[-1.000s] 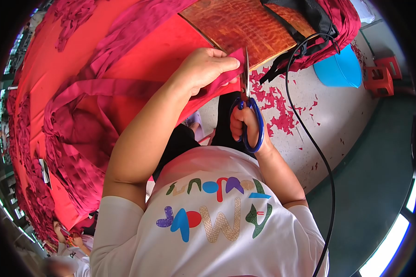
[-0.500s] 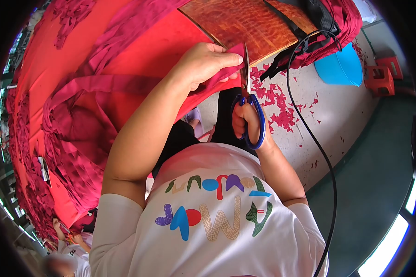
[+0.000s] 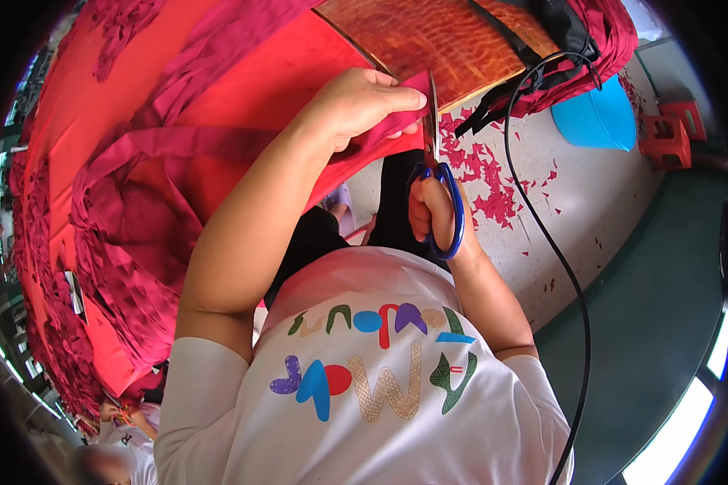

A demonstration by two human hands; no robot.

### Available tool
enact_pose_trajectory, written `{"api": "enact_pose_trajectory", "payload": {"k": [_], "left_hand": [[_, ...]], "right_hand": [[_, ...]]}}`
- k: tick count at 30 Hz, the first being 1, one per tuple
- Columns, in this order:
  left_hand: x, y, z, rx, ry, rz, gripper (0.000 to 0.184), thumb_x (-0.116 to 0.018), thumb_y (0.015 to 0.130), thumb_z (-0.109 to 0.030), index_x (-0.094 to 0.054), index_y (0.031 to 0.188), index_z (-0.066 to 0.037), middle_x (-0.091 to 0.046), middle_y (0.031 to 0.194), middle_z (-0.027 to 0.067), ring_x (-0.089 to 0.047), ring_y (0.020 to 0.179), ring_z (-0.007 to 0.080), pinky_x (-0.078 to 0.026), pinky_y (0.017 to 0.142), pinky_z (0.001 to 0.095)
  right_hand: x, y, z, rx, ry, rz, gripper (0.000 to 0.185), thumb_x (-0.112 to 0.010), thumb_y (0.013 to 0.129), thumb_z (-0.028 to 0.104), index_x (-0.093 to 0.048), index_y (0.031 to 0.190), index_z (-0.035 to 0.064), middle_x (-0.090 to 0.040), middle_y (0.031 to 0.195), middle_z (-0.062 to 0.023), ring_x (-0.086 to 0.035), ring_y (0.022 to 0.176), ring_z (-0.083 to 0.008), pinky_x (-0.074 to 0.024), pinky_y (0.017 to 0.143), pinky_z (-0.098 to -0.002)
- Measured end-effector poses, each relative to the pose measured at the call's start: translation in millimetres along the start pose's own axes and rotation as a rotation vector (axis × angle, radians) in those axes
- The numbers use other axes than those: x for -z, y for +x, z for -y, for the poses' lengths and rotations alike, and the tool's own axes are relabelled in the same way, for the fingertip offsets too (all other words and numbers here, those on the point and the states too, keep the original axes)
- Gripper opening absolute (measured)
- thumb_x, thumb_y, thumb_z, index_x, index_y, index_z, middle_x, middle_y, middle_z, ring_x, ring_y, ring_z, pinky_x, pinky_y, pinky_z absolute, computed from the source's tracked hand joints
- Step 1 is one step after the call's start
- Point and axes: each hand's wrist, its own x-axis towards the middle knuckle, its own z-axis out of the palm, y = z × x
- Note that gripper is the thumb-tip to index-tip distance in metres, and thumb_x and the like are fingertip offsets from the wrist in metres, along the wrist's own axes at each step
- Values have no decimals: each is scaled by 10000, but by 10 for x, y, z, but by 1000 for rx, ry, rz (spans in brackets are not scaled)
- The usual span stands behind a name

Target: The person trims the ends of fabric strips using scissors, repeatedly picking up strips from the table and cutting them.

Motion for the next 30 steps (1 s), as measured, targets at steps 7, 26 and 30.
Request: {"api": "enact_pose_trajectory", "payload": {"k": [7,26,30], "left_hand": [[4,-13,-17,-1,-3,10,262,-713,844,-213,-666,949,22,-692,830,122,-684,766,166,-556,671,256],[-14,-42,-37,-3,-29,28,224,-720,826,-174,-678,950,8,-697,855,79,-667,751,128,-542,677,251],[-6,-22,-9,4,-41,22,218,-720,820,-170,-678,944,4,-697,866,81,-669,765,136,-541,697,259]], "right_hand": [[-43,-7,35,-16,-55,-72,291,-552,858,203,-466,616,66,-406,490,4,-378,380,-106,-340,360,-282],[71,108,-41,18,-47,71,263,-542,824,227,-513,693,0,-449,551,-49,-431,463,-159,-395,454,-310],[30,100,-27,6,-27,36,252,-537,829,222,-519,706,3,-452,559,-45,-432,461,-155,-385,441,-304]]}}
